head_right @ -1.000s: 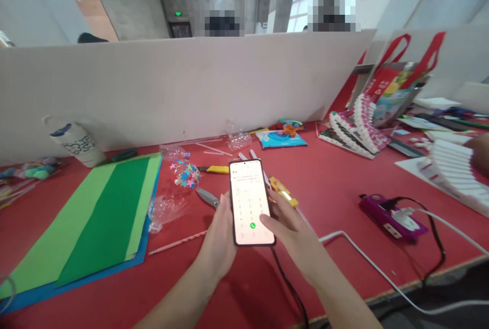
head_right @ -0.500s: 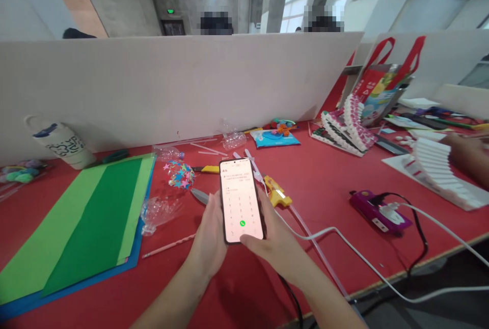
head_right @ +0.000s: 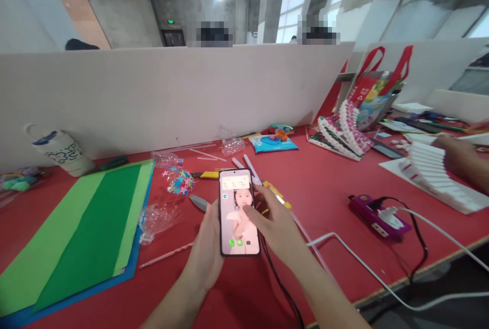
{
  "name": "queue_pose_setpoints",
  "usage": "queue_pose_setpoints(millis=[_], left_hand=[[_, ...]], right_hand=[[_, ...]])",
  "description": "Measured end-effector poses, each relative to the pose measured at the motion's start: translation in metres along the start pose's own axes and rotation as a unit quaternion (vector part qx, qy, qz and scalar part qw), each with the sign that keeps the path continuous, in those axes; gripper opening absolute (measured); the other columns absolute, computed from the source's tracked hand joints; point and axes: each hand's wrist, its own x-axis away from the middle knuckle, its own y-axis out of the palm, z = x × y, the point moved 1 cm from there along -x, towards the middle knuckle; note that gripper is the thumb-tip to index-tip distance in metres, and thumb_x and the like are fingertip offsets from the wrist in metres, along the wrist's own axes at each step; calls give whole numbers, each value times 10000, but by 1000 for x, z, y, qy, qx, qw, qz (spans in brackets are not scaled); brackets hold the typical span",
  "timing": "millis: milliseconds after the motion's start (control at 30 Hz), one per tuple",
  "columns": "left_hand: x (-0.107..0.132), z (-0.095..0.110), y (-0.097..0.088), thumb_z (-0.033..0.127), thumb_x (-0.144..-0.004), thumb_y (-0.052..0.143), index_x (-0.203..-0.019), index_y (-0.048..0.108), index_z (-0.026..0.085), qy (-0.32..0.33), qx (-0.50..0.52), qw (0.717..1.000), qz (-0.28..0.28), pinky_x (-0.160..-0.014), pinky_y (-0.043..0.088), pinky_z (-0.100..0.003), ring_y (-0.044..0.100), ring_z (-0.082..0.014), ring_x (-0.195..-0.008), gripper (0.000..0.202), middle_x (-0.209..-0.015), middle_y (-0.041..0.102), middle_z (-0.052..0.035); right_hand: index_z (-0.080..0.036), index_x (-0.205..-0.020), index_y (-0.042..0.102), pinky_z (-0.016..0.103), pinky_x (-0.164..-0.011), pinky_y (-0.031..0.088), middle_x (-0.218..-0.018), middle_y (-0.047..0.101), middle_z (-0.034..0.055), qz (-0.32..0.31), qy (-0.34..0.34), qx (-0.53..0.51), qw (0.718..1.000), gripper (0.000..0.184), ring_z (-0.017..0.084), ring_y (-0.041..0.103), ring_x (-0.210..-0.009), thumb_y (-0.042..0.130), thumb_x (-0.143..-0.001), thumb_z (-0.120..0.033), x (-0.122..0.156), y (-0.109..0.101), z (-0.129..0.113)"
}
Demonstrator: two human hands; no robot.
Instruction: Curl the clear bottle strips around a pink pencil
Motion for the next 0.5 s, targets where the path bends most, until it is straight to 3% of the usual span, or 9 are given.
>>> queue_pose_setpoints(millis=[167, 300, 500], left_hand=[[-2, -4, -5, 486, -834, 542, -1150, 628, 164, 12, -8, 999, 40, -991, 431, -413, 587, -286, -1123, 459, -1080, 710, -85], [-3, -11, -9, 514, -813, 556, -1132, 625, 164, -2, -12, 999, 29, -976, 438, -437, 592, -303, -1109, 478, -1061, 709, -99], [-3, -33, -21, 485, -790, 613, -1317, 454, 264, 32, -17, 999, 3, -1035, 379, -430, 517, -281, -1215, 593, -1311, 574, -84]], right_hand=[[-188, -1161, 520, 322, -698, 481, -947, 625, 56, 14, -2, 24, 1000, 431, 202, 598, -807, 555, -769, -365, 1, 6, -7], [-183, -1122, 516, 337, -669, 474, -910, 615, 57, 40, 20, 47, 998, 423, 211, 591, -781, 558, -763, -403, 0, 9, -3], [-190, -1080, 472, 372, -749, 471, -1023, 629, 80, 42, 50, 55, 996, 441, 235, 614, -864, 593, -754, -462, -8, 16, 3]])
